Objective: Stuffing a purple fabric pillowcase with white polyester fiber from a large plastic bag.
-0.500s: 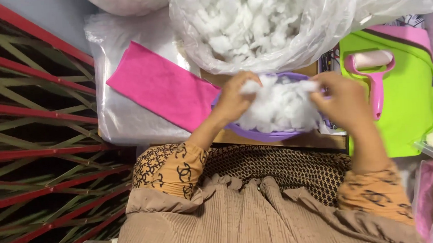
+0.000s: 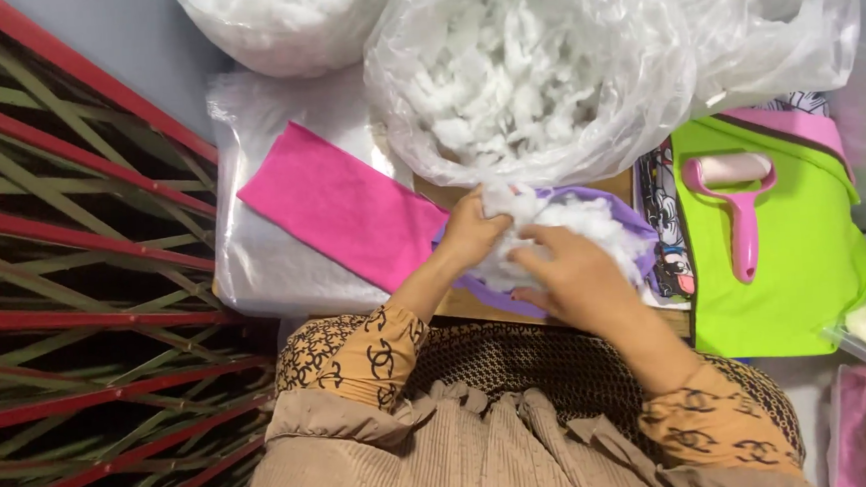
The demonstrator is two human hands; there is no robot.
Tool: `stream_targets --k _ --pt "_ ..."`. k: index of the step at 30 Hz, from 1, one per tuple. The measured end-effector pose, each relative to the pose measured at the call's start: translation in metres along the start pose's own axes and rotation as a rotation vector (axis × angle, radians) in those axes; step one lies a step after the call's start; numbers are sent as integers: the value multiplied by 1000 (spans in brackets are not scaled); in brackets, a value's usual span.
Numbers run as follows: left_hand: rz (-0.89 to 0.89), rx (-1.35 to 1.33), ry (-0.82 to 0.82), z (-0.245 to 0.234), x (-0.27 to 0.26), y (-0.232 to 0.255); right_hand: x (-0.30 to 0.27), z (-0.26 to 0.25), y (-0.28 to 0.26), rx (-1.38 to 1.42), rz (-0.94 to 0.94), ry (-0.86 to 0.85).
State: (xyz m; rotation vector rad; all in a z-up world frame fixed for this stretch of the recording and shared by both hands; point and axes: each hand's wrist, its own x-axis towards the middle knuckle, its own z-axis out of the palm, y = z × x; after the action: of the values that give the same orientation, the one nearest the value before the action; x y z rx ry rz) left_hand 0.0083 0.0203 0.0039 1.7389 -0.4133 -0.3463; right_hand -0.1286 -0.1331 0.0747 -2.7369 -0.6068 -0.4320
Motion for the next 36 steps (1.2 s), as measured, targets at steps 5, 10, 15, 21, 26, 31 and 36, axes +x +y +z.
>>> stream_targets --k 5,10,15,21,26,31,36 --pt "-70 -91 71 -3 -14 26 -6 34 15 -151 7 39" --pt "-20 -285 185 -21 -3 28 -2 -42 18 450 197 50" --pt "42 -324 101 -20 -12 25 -26 -53 66 546 398 224" --pt "105 191 -246 -15 -10 16 -20 -18 75 102 474 -366" --pt "19 121 -172 -9 -9 19 -3 -64 44 256 458 -339" --pt "-3 -194 -67 2 -10 15 1 -64 41 293 292 13" --pt "-70 -564 -171 10 3 -11 17 -26 30 246 103 142"
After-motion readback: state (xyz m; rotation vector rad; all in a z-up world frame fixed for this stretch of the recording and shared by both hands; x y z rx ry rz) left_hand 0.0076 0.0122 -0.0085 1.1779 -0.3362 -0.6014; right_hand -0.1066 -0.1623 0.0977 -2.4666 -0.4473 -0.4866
